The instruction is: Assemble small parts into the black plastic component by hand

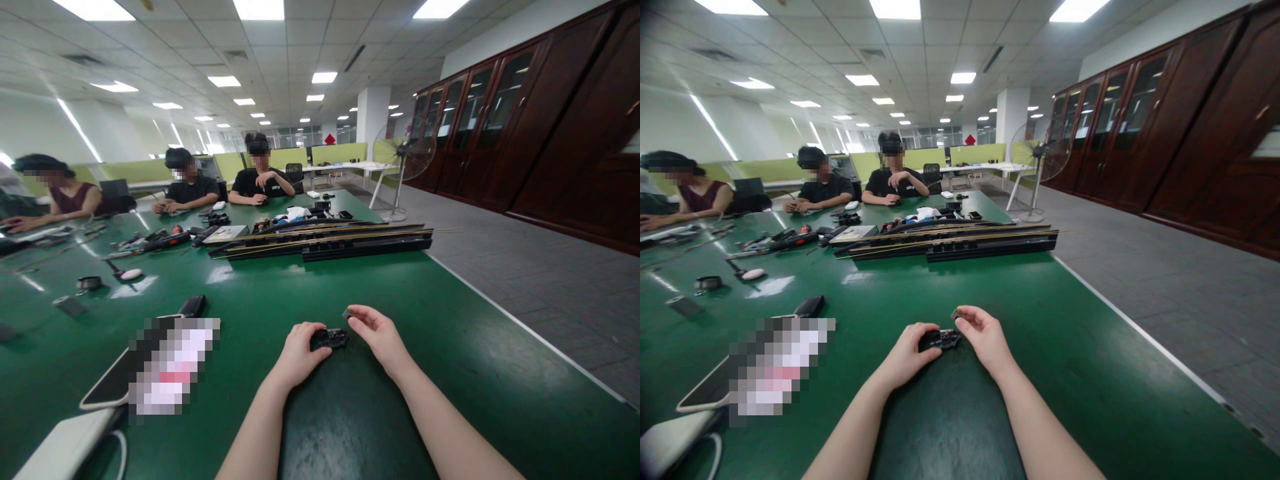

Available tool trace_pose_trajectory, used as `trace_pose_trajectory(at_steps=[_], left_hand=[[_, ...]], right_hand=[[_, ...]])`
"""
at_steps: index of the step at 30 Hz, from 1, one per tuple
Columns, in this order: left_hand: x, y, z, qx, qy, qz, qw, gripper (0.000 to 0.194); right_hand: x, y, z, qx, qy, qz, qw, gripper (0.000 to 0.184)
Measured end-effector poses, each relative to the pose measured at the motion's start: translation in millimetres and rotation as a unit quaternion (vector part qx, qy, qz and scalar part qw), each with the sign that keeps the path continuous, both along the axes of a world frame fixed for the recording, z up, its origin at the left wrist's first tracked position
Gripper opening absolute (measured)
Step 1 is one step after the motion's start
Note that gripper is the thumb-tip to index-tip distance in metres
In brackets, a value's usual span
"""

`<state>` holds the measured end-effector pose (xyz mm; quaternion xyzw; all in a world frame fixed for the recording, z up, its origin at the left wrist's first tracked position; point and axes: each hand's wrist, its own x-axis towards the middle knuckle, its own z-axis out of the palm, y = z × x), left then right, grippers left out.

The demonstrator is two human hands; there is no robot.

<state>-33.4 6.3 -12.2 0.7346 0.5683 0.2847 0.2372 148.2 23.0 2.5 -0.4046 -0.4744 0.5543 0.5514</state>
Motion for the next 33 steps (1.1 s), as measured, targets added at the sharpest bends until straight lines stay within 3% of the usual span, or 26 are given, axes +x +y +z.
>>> trace_pose_trajectory(at_steps=[13, 21, 28, 33], left_hand=[[-0.6, 0.6, -2.6, 0.005, 0.0, 0.0, 1.0, 0.038], [-0.5, 0.9, -2.3, 0.008, -0.01, 0.005, 1.0, 0.037], [0.3, 0.4, -1.9, 0.009, -0.009, 0.007, 1.0, 0.037], [-0.4, 0.4, -2.2, 0.008, -0.009, 0.002, 1.0, 0.038]], right_hand=[[-0.7, -3.9, -8.0, 0.106, -0.22, 0.017, 0.97, 0.023], [-2.6, -4.0, -14.9, 0.187, -0.378, 0.07, 0.904, 0.022], [-0.1, -2.5, -16.8, 0.176, -0.37, 0.075, 0.909, 0.025], [1.9, -2.6, -14.2, 0.142, -0.327, 0.078, 0.931, 0.04]])
